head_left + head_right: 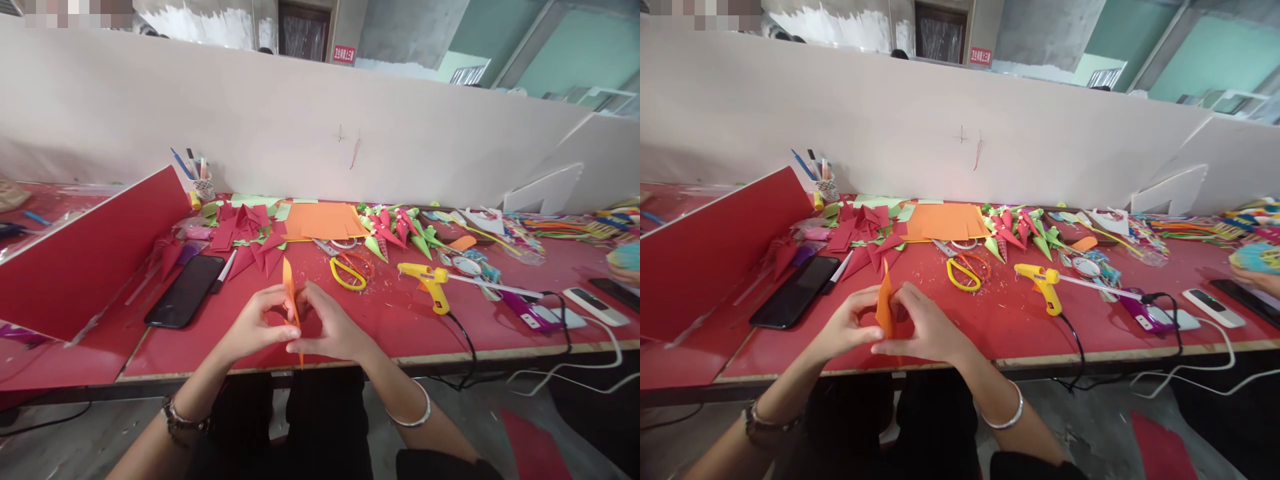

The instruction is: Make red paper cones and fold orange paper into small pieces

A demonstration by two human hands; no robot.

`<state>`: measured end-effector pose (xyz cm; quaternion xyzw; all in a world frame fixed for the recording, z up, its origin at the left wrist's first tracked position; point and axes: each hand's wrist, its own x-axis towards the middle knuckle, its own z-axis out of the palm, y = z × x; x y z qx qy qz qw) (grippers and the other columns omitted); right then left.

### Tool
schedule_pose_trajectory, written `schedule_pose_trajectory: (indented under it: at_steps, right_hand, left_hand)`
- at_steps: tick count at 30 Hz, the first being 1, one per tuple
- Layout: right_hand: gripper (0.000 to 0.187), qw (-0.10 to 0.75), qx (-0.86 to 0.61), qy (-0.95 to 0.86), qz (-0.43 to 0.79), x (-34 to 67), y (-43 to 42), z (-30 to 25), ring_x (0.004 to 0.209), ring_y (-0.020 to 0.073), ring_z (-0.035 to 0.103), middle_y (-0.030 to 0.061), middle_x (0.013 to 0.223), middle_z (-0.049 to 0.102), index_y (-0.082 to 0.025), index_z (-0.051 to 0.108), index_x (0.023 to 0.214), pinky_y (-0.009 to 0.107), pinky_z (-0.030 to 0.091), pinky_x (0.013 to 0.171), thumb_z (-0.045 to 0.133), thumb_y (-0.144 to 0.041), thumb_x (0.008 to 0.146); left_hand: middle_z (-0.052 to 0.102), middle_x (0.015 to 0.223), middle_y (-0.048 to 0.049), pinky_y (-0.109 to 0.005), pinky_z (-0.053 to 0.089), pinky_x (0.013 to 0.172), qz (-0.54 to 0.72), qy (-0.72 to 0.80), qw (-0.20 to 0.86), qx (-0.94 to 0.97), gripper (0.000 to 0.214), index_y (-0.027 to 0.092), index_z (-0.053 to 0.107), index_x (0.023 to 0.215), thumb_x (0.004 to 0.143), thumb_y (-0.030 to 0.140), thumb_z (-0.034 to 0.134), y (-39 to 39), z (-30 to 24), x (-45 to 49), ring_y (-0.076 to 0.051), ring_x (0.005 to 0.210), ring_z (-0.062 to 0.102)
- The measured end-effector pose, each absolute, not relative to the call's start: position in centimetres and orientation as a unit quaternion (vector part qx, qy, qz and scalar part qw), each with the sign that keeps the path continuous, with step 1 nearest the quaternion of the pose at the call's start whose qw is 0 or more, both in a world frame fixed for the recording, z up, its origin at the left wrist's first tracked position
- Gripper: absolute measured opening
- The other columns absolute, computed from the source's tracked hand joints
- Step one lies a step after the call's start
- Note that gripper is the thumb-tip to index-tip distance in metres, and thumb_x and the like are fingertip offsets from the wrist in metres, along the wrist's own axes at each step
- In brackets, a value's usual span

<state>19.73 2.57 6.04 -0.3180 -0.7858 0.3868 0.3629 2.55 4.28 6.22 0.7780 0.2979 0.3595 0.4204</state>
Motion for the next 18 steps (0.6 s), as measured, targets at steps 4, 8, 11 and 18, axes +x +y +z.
schedule_pose_trajectory:
  at_steps: [4, 8, 11, 18]
  right_hand:
    - [0.040, 0.356, -0.306, -0.797, 0.379, 19.92, 2.80, 6.27, 0.074, 0.0125, 0.048, 0.0004, 0.086, 0.049, -0.019, 0.050, 0.088, 0.027, 0.043, 0.067, 0.069, -0.044, 0.064]
    - [0.038, 0.355, -0.283, -0.811, 0.368, 20.01, 2.84, 6.80, 0.077, 0.0133, 0.050, 0.0007, 0.089, 0.052, -0.020, 0.053, 0.093, 0.027, 0.043, 0.069, 0.068, -0.042, 0.065]
    - [0.038, 0.359, -0.279, -0.812, 0.366, 20.04, 2.90, 6.82, 0.078, 0.0138, 0.052, 0.0016, 0.091, 0.054, -0.019, 0.053, 0.093, 0.027, 0.044, 0.070, 0.068, -0.042, 0.066]
    - [0.039, 0.360, -0.286, -0.812, 0.360, 19.95, 3.16, 6.27, 0.073, 0.0129, 0.050, 0.0005, 0.086, 0.052, -0.020, 0.052, 0.089, 0.025, 0.044, 0.065, 0.069, -0.044, 0.063]
  left_hand:
    - [0.054, 0.074, -0.0033, -0.025, 0.039, 0.064, 0.355, 0.313, 0.407, 0.781, 0.039, 0.014, 0.056, 0.069, 0.065, 0.052, 0.062, 4.01, 6.28, 2.68, -0.015, 0.069, 0.048]
    - [0.044, 0.064, 0.0021, -0.022, 0.033, 0.055, 0.363, 0.330, 0.402, 0.773, 0.039, 0.015, 0.050, 0.067, 0.062, 0.051, 0.064, 3.74, 6.31, 2.75, -0.011, 0.060, 0.038]
    - [0.043, 0.065, 0.0025, -0.021, 0.032, 0.054, 0.365, 0.328, 0.408, 0.770, 0.035, 0.015, 0.048, 0.068, 0.064, 0.047, 0.063, 3.63, 6.23, 2.79, -0.010, 0.059, 0.035]
    - [0.051, 0.074, -0.0007, -0.023, 0.039, 0.061, 0.362, 0.335, 0.453, 0.742, 0.038, 0.014, 0.051, 0.080, 0.061, 0.044, 0.065, 3.51, 6.02, 2.89, -0.012, 0.066, 0.045]
